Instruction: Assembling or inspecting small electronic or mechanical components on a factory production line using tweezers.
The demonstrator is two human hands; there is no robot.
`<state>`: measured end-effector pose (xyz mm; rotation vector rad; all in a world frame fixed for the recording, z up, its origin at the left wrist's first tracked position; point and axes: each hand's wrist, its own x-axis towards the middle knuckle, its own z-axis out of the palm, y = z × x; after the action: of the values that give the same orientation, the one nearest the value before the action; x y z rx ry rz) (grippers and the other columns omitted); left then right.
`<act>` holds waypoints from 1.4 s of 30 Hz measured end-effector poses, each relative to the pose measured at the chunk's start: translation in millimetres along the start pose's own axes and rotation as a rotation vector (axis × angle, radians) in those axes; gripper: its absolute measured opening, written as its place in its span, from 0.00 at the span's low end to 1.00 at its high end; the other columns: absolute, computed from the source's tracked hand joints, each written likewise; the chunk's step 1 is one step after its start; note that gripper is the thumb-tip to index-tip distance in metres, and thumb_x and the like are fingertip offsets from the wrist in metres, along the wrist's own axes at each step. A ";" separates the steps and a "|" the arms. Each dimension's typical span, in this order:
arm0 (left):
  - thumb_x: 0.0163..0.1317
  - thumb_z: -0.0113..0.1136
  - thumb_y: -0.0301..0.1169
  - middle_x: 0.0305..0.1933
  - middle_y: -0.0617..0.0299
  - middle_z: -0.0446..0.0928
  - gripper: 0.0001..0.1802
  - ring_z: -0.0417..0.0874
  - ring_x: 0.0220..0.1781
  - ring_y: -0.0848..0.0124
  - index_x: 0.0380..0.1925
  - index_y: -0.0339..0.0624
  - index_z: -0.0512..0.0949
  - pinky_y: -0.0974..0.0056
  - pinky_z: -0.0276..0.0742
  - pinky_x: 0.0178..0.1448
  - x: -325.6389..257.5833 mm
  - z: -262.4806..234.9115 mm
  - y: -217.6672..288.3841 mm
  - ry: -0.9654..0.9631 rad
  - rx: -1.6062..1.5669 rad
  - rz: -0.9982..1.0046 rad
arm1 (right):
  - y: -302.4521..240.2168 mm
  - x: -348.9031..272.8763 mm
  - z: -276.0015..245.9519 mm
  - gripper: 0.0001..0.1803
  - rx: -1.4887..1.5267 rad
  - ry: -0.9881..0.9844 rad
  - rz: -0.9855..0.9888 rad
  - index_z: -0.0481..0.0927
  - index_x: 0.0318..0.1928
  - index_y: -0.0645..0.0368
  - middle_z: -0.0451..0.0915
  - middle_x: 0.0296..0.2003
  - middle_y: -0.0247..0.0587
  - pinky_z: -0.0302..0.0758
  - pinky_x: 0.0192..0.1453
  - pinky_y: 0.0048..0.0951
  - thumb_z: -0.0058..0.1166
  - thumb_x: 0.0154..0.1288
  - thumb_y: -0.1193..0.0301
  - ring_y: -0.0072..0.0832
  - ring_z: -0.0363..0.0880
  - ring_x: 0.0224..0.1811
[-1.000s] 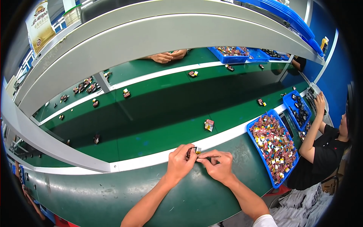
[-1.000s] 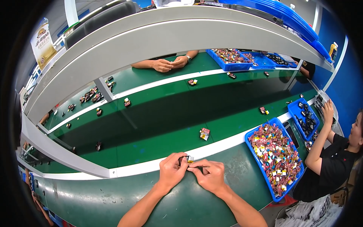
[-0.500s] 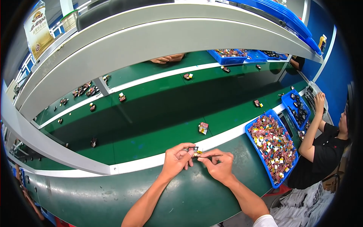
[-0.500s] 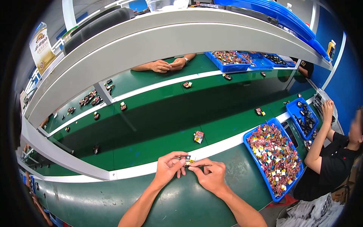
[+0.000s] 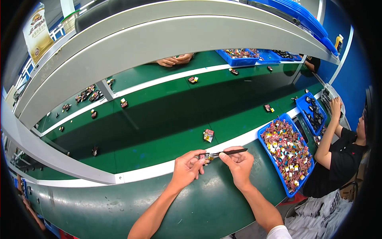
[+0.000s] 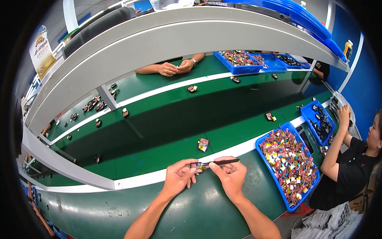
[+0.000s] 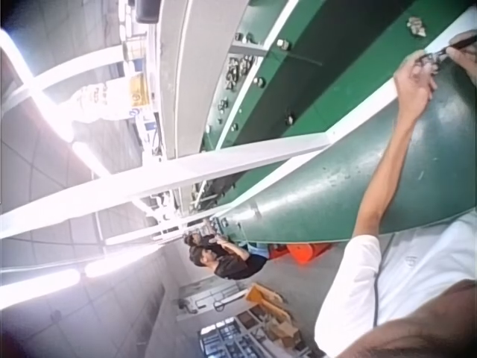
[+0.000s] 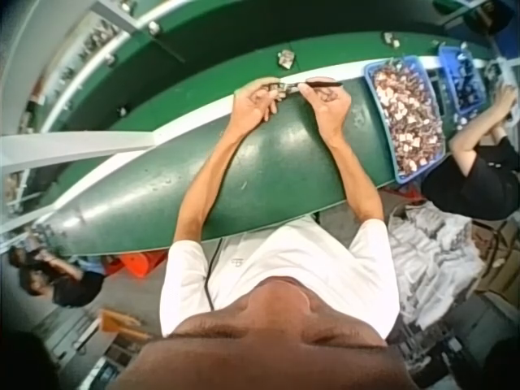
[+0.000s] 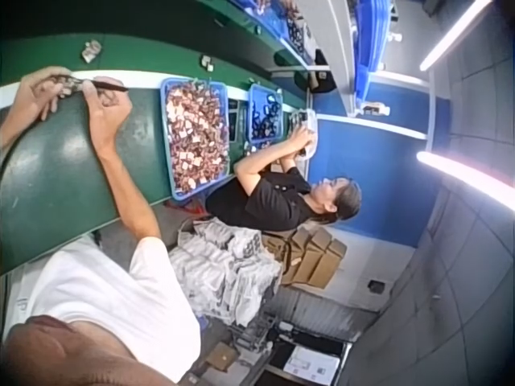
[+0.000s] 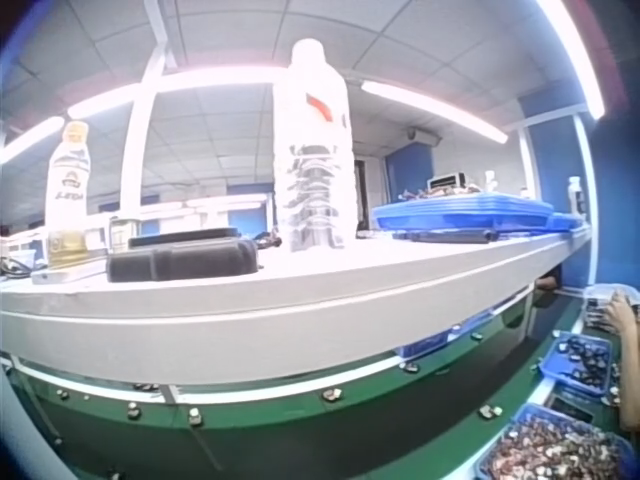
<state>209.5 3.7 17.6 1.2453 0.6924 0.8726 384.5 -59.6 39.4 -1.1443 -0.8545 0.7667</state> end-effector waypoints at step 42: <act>0.70 0.57 0.24 0.26 0.54 0.81 0.15 0.83 0.23 0.71 0.53 0.26 0.77 0.71 0.76 0.21 4.7 -9.3 6.8 0.034 -0.127 -0.029 | -2.3 -5.2 -2.1 0.09 -0.107 -0.154 -0.015 0.83 0.39 0.67 0.84 0.30 0.33 0.59 0.23 0.15 0.70 0.58 0.81 0.06 0.66 0.20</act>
<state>202.8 13.0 22.5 1.1068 0.6708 0.9018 384.1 -65.5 40.3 -1.1826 -1.0420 0.8124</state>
